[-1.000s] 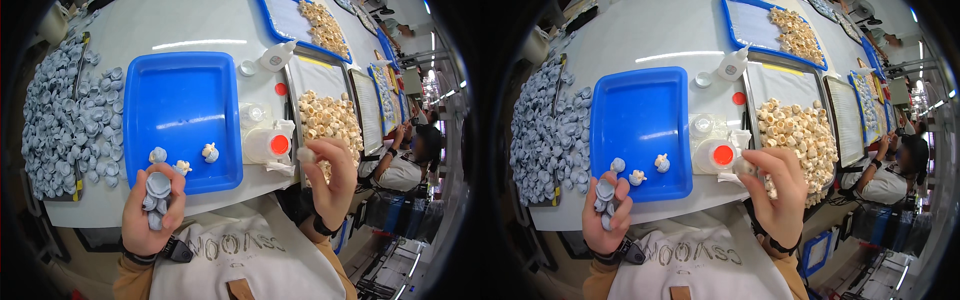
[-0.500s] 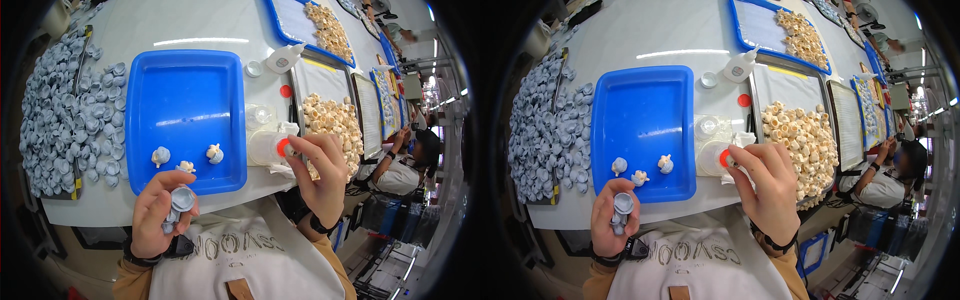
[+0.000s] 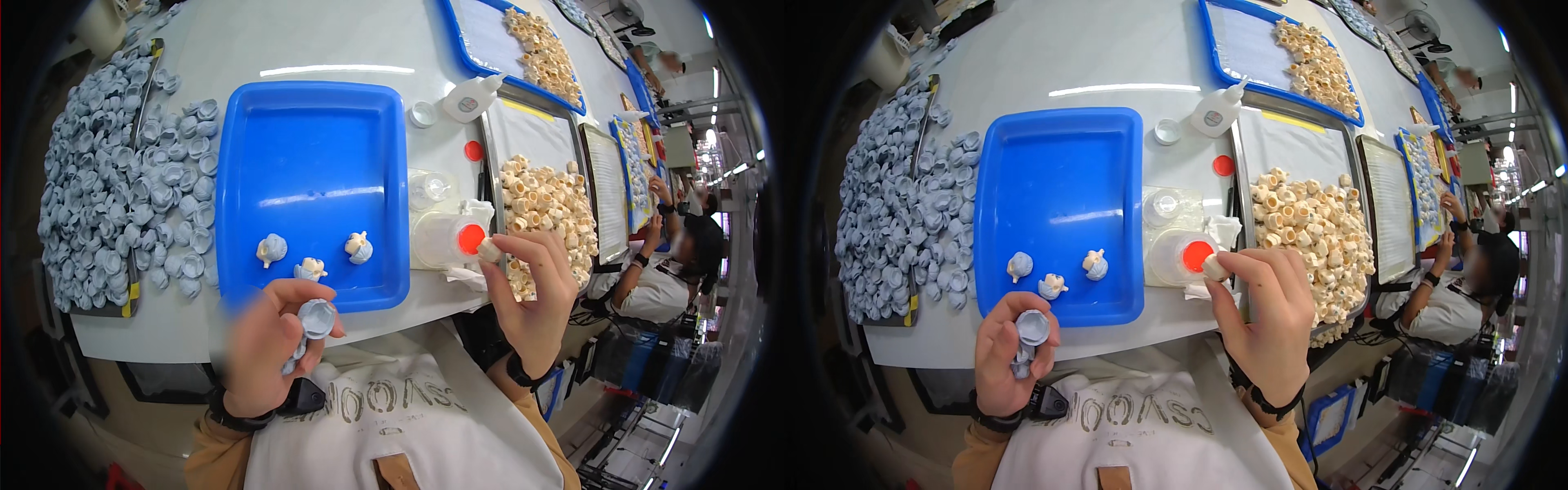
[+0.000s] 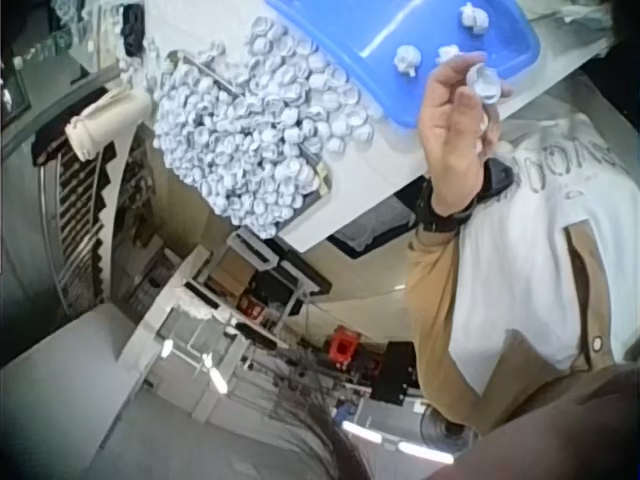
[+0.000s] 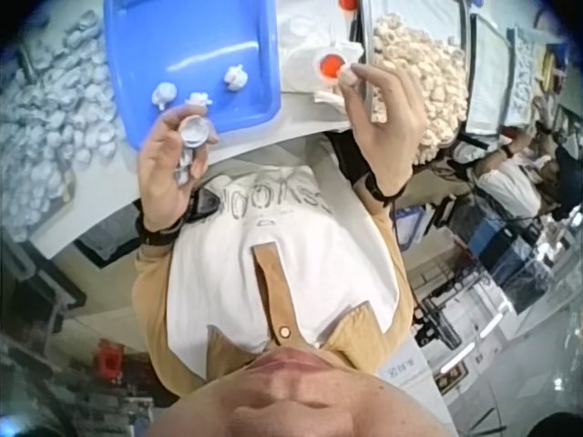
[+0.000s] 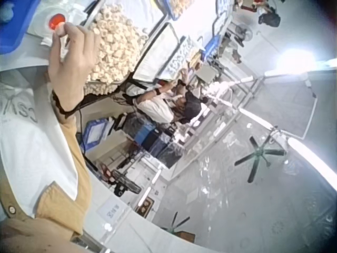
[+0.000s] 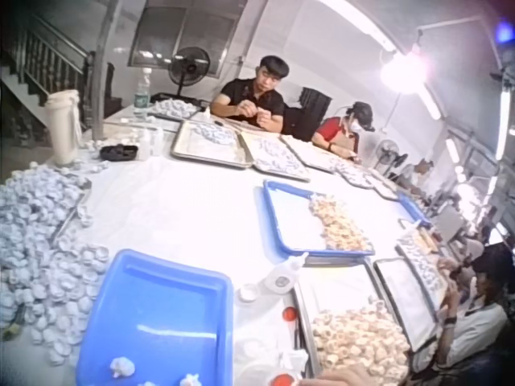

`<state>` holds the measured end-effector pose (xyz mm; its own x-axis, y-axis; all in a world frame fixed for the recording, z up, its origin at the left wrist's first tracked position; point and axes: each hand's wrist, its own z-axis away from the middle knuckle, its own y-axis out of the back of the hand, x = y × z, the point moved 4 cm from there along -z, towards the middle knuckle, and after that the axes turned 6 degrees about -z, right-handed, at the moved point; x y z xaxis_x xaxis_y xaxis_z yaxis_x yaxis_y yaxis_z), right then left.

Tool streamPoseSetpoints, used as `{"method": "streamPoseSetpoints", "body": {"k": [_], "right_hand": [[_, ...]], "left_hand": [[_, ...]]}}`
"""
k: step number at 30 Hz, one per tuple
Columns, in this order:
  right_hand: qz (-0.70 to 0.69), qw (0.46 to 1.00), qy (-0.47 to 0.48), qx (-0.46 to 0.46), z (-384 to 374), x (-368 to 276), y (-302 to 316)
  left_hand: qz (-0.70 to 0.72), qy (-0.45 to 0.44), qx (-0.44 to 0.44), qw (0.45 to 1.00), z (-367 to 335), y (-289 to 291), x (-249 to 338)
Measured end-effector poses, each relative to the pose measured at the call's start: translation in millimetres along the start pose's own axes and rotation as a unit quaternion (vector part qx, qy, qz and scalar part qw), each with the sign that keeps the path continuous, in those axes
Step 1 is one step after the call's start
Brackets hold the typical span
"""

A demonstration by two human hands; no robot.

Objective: The person assembles small figurines by applying glue to the base of a beige head and attaching a light-blue hairpiece. They repeatedly pick parts from trays, apply adhesive, join the components, and place the finished figures into a blue tray.

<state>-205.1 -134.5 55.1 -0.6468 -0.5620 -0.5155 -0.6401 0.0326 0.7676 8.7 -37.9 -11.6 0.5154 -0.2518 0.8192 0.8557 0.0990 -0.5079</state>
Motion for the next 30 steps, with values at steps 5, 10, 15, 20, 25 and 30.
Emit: {"method": "streamPoseSetpoints", "body": {"k": [5,10,15,20,25,30], "right_hand": [[-0.021,0.999,-0.009,0.036,1.4,-8.1,0.7],[-0.303,0.942,0.142,0.011,5.6,-49.1,-12.9],[-0.250,0.940,0.231,-0.014,10.8,-62.5,-35.4],[-0.200,0.944,0.254,-0.063,10.4,-66.3,-39.6],[-0.205,0.933,0.281,-0.095,11.6,-68.1,-40.5],[-0.213,0.945,0.230,-0.095,8.4,-70.9,-48.5]], "left_hand": [[-0.013,0.016,-0.034,0.999,0.6,-2.2,-1.5],[-0.026,0.034,-0.087,0.995,0.3,-12.2,-0.4],[-0.045,0.045,-0.071,0.995,0.7,-13.5,-1.0],[-0.120,0.036,-0.046,0.991,1.8,-14.5,-0.3],[-0.186,0.049,-0.075,0.978,2.1,-13.9,-1.7],[-0.096,0.048,-0.035,0.994,2.6,-19.1,-5.2]]}}
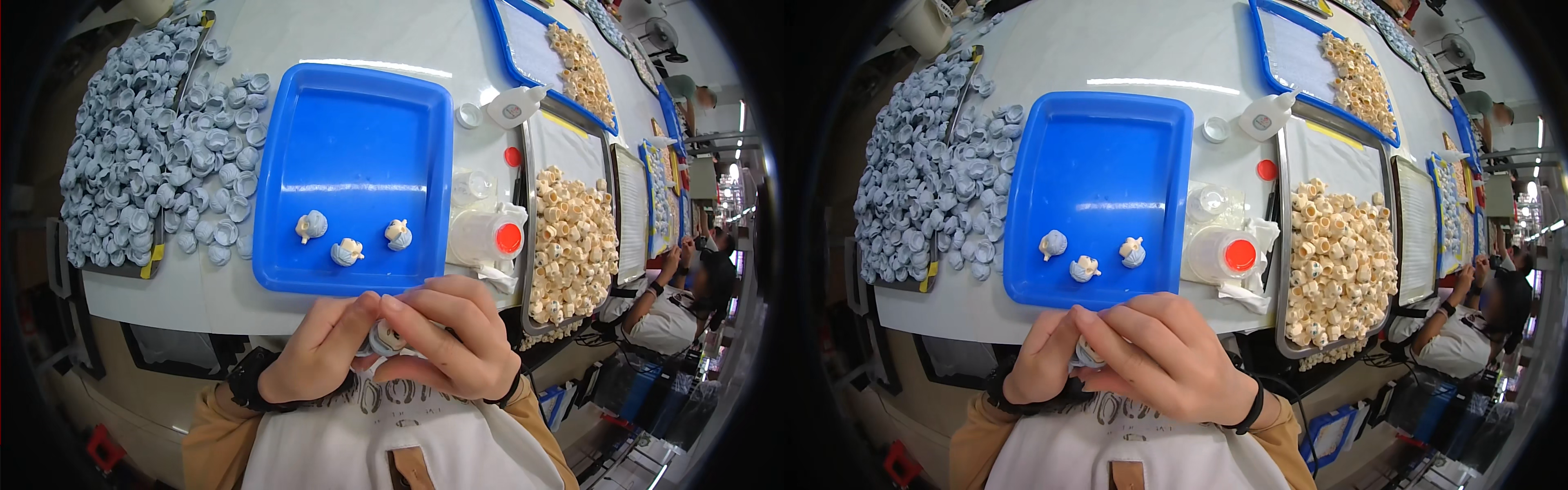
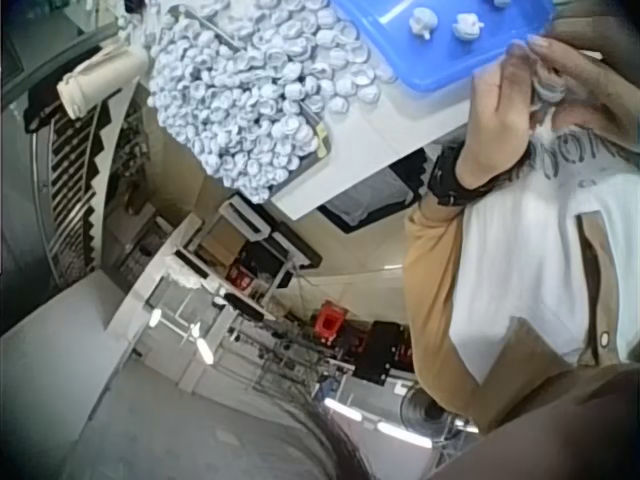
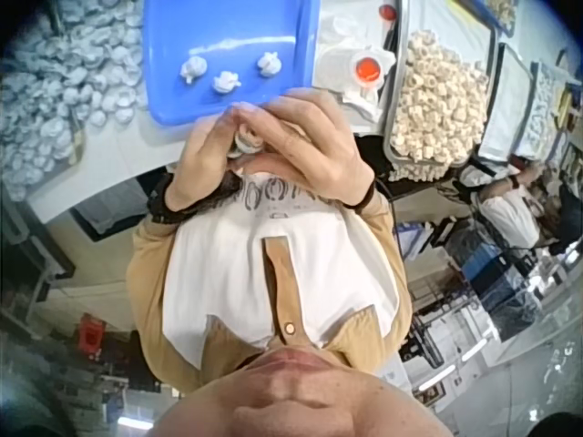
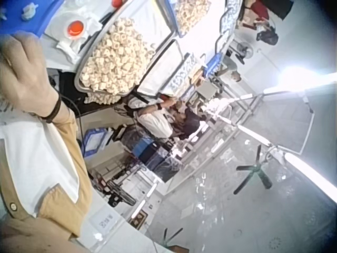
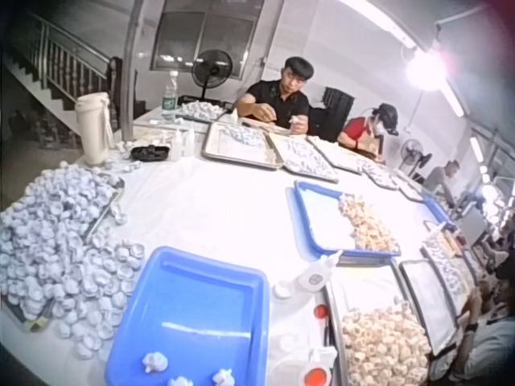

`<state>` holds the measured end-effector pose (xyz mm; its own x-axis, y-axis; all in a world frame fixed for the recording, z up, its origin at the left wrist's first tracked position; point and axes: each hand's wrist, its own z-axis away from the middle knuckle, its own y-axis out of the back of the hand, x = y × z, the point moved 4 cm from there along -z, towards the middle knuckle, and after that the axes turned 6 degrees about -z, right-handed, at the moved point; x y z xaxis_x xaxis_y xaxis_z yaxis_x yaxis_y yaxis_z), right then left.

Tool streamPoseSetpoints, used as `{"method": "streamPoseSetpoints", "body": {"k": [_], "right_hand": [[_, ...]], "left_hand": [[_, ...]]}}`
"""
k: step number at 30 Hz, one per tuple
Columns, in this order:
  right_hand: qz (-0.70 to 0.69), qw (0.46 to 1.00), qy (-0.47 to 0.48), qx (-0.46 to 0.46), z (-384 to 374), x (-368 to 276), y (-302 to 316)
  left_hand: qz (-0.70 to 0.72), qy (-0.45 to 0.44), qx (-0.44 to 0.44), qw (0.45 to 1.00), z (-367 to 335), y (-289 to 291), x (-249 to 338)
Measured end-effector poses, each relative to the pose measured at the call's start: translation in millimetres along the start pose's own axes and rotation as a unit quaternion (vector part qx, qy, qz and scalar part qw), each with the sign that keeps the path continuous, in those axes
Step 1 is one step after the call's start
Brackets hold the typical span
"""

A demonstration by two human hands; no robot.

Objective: The person assembles small figurines by applying glue to the base of a beige head and attaching a light-blue hairpiece. They repeatedly pick parts from trays, apply adhesive, join the components, and place the finished figures into a blue tray.

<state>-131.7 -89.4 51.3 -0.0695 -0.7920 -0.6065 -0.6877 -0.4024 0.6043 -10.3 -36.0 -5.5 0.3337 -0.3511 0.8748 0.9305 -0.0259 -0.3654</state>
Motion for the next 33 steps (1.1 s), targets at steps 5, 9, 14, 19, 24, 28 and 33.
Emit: {"method": "streamPoseSetpoints", "body": {"k": [5,9,14,19,24,28,33], "right_hand": [[0.009,0.999,-0.044,0.016,3.9,1.0,-9.0],[0.015,0.998,-0.052,0.023,4.1,0.6,-13.9],[0.020,0.997,-0.069,0.031,4.4,1.4,-16.7],[0.065,0.993,-0.096,0.026,10.7,12.5,-11.9],[0.122,0.970,-0.206,-0.043,6.5,28.6,-43.2],[0.059,0.984,-0.166,-0.005,4.3,5.7,-10.4],[0.245,0.896,-0.351,0.114,39.9,36.0,140.6]], "left_hand": [[-0.089,-0.063,0.042,0.993,-1.7,3.6,-4.9],[-0.118,-0.015,0.079,0.990,3.7,6.2,-5.0],[-0.136,-0.016,0.047,0.990,7.7,4.1,0.7],[0.031,-0.158,0.070,0.984,16.5,33.8,1.0],[0.107,-0.197,0.141,0.964,29.0,32.7,17.1],[0.062,-0.135,0.150,0.977,24.2,23.4,7.4],[-0.011,-0.046,0.078,0.996,27.0,23.8,6.9]]}}
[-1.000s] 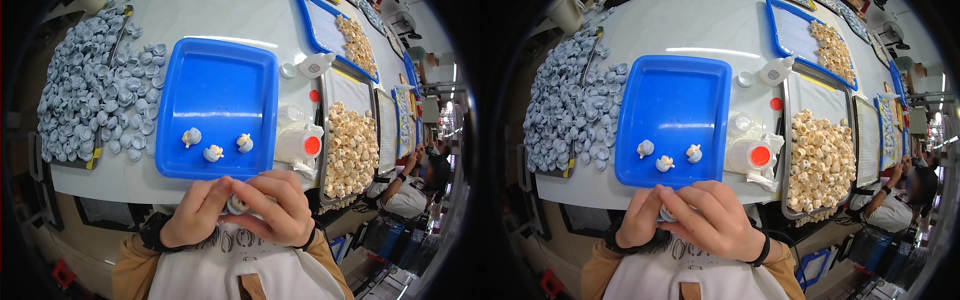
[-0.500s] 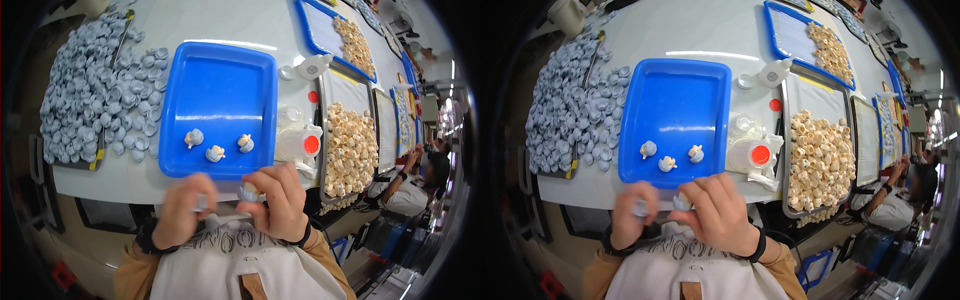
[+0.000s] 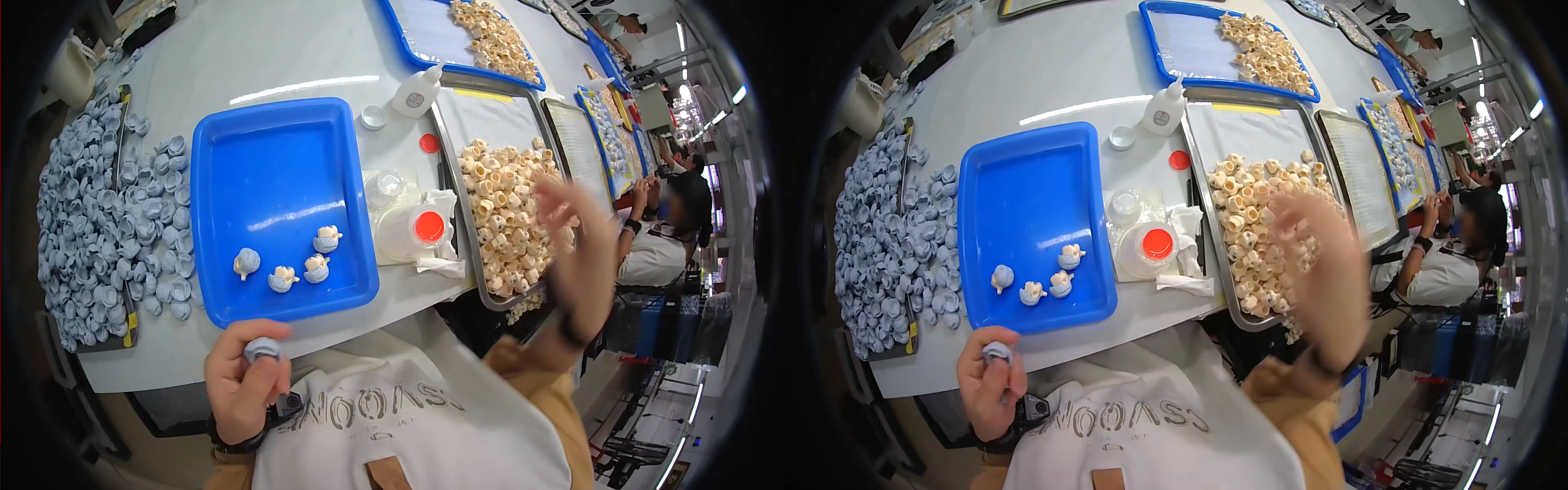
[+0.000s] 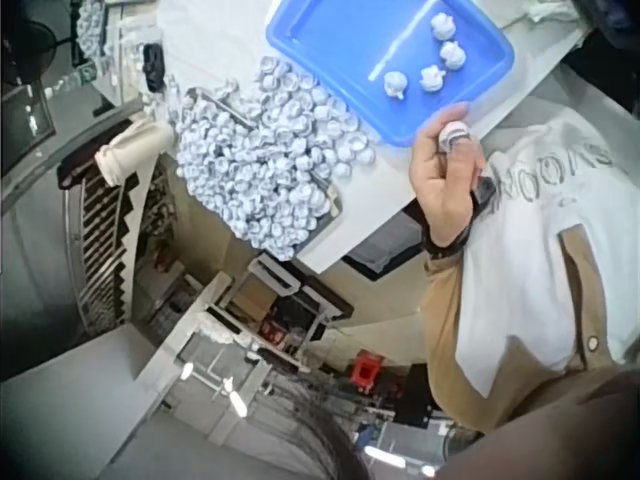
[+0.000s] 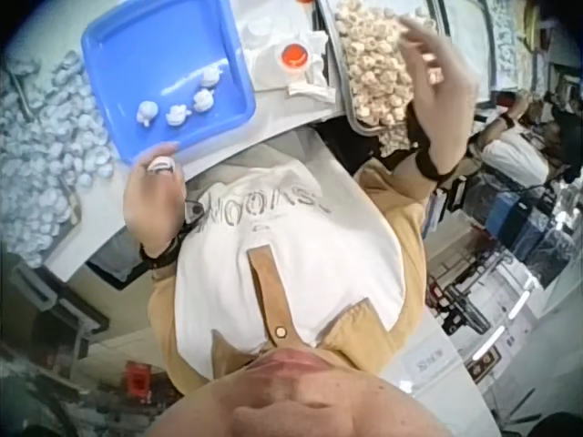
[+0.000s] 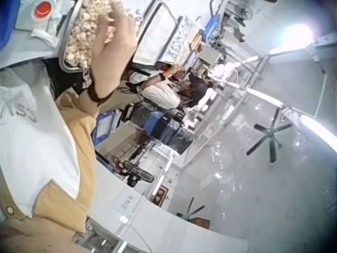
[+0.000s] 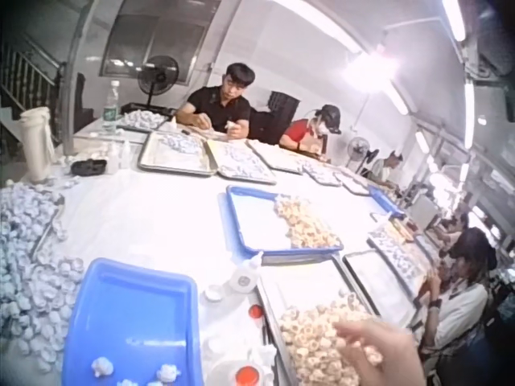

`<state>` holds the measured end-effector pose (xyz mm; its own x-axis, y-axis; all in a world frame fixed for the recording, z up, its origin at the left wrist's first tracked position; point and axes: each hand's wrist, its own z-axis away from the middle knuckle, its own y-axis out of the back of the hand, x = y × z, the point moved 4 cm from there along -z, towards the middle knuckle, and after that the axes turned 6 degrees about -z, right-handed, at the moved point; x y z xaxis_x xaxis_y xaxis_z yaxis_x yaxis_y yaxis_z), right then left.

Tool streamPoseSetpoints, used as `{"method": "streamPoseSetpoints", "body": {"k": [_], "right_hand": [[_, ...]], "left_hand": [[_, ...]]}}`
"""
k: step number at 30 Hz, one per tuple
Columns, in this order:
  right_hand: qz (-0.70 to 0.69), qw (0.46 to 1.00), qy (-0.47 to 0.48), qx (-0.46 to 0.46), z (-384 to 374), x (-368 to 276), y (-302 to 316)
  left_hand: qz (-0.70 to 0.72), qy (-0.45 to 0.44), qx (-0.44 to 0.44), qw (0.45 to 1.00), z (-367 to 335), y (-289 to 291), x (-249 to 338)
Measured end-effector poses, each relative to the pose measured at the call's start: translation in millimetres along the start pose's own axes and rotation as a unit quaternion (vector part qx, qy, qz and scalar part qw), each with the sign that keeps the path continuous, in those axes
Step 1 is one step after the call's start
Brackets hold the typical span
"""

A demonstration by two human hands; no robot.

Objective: The person assembles small figurines by applying glue to the base of a beige head and attaching a light-blue hairpiece. They repeatedly pick parts from trays, apply adhesive, join the components, and place the finished figures into a blue tray.

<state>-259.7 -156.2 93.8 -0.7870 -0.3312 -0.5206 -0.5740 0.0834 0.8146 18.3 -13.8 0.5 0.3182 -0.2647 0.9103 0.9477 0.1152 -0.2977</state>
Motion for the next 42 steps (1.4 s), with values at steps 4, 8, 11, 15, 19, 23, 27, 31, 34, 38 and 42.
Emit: {"method": "streamPoseSetpoints", "body": {"k": [4,8,11,15,19,23,27,31,34,38,42], "right_hand": [[0.172,0.975,-0.032,-0.140,-119.3,167.0,41.4],[0.179,0.932,-0.087,-0.303,-143.5,214.0,4.2],[0.170,0.949,-0.077,-0.255,-147.2,218.0,1.4],[0.210,0.925,-0.045,-0.313,-143.3,198.1,-13.5],[0.212,0.934,0.001,-0.289,-144.1,209.4,-18.2],[0.235,0.933,-0.011,-0.274,-150.4,235.8,-6.7],[0.204,0.949,-0.004,-0.241,-146.4,188.6,4.0],[-0.080,0.982,0.099,-0.142,-88.4,47.8,5.8],[-0.181,0.903,0.327,-0.210,4.8,-55.9,-12.4],[-0.250,0.854,0.378,-0.254,52.0,-91.7,-61.1],[-0.246,0.897,0.345,-0.127,58.3,-85.9,-86.5]], "left_hand": [[0.057,0.034,-0.081,0.995,-4.4,-13.0,1.9],[0.092,0.032,-0.106,0.990,-3.9,-13.6,1.5],[0.073,0.014,-0.132,0.988,-9.8,-8.7,0.2],[0.111,0.006,-0.163,0.980,-10.9,-11.1,-6.4],[0.086,0.029,-0.156,0.984,-8.4,-14.8,-0.7],[0.087,0.024,-0.165,0.982,-7.1,-11.8,-3.1],[0.091,0.038,-0.182,0.978,-4.6,-13.3,-2.9],[0.014,0.059,-0.221,0.973,-2.1,-19.6,-0.7],[-0.008,0.054,-0.281,0.958,-9.7,-32.0,-1.1],[-0.092,-0.027,-0.308,0.946,-13.9,-43.2,1.4],[-0.066,0.062,-0.259,0.962,-11.5,-40.3,-0.5]]}}
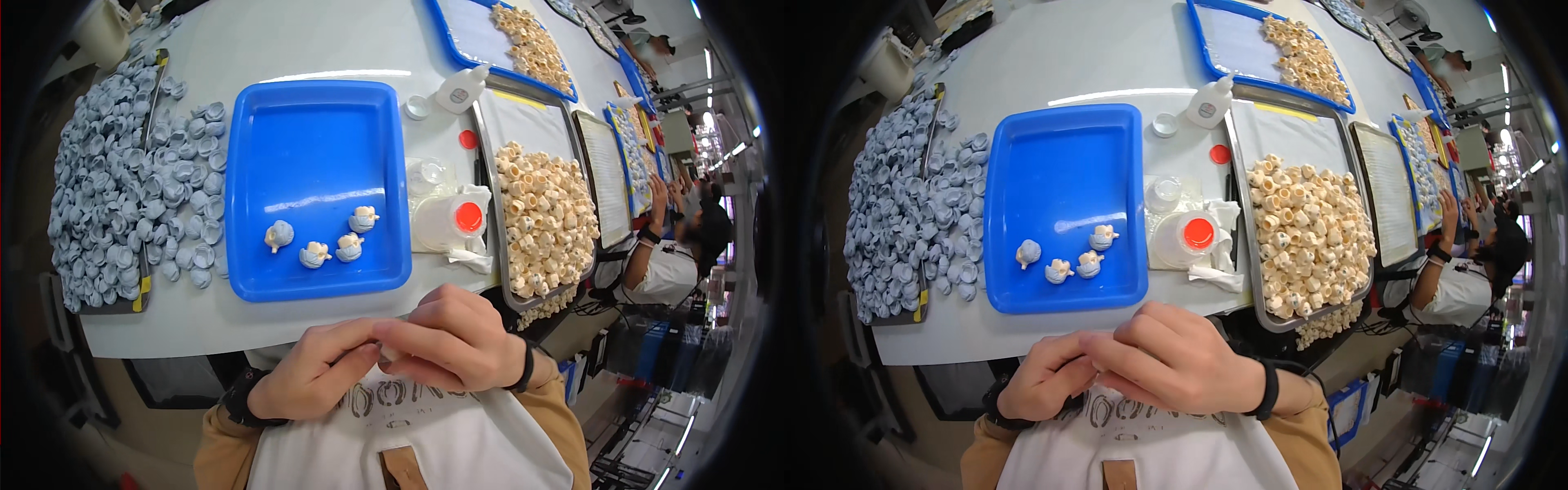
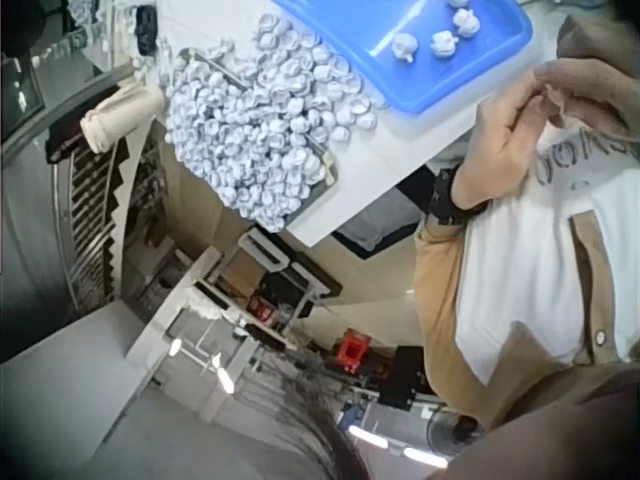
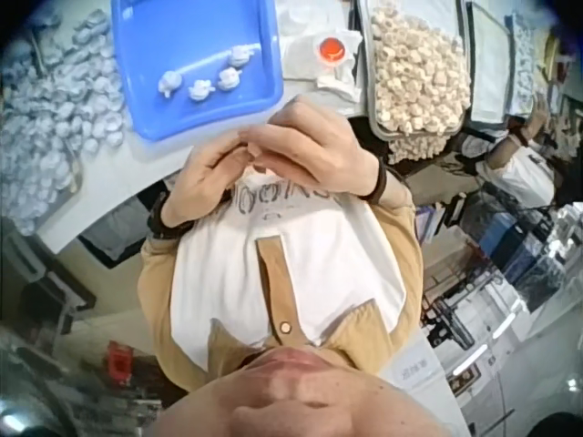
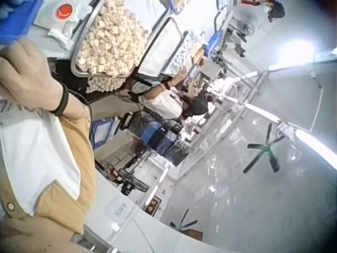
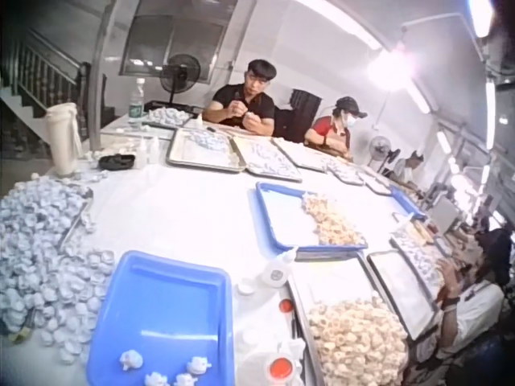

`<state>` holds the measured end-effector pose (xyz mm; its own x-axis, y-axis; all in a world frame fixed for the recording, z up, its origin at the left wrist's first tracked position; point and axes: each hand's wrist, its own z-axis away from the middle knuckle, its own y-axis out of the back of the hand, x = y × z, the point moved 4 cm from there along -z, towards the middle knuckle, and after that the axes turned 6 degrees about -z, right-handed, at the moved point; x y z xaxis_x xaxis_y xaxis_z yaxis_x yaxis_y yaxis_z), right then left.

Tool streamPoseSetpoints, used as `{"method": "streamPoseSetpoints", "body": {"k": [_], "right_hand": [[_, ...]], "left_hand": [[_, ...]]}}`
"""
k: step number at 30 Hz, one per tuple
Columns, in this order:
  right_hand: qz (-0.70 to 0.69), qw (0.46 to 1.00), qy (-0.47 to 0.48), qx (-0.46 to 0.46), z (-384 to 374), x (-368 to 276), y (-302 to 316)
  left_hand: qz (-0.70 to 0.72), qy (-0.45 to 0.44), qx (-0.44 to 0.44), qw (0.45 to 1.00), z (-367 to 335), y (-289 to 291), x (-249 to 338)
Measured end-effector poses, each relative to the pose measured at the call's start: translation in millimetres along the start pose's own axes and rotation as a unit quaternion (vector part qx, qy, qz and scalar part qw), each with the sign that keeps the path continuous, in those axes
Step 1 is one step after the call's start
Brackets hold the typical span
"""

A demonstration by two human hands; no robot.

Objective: The person assembles small figurines by applying glue to the base of a beige head and attaching a light-blue hairpiece. They repeatedly pick parts from trays, apply adhesive, join the components, and place the finished figures into a blue tray.

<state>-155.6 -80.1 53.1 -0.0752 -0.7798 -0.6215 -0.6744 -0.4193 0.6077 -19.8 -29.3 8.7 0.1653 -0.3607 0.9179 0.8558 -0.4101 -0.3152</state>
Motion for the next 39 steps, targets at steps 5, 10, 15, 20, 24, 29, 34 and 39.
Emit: {"method": "streamPoseSetpoints", "body": {"k": [5,10,15,20,24,29,34,39], "right_hand": [[0.042,0.997,0.025,0.065,3.5,5.1,-5.0],[0.067,0.998,-0.013,0.015,2.7,-2.5,-3.1],[-0.019,0.996,-0.075,0.054,5.6,2.4,26.2],[0.180,0.938,-0.240,0.173,2.7,27.7,57.6],[0.233,0.943,-0.209,0.114,-4.1,36.8,55.2],[0.260,0.945,-0.189,0.062,-8.2,41.6,49.8],[0.254,0.945,-0.194,0.068,-6.8,42.2,50.8],[0.243,0.946,-0.200,0.084,-3.0,42.0,52.8]], "left_hand": [[0.000,0.019,-0.038,0.999,-1.8,-2.3,-11.3],[-0.040,-0.031,-0.013,0.999,-5.8,1.1,-9.3],[-0.067,-0.069,-0.022,0.995,-7.3,2.6,-8.3],[0.070,-0.061,0.074,0.993,-1.2,10.2,-16.5],[0.076,-0.055,0.095,0.991,2.3,15.7,-16.5],[0.064,-0.046,0.089,0.993,1.9,17.5,-15.5],[0.060,-0.051,0.098,0.992,0.5,19.3,-13.7],[0.076,-0.050,0.115,0.989,0.1,17.5,-14.2]]}}
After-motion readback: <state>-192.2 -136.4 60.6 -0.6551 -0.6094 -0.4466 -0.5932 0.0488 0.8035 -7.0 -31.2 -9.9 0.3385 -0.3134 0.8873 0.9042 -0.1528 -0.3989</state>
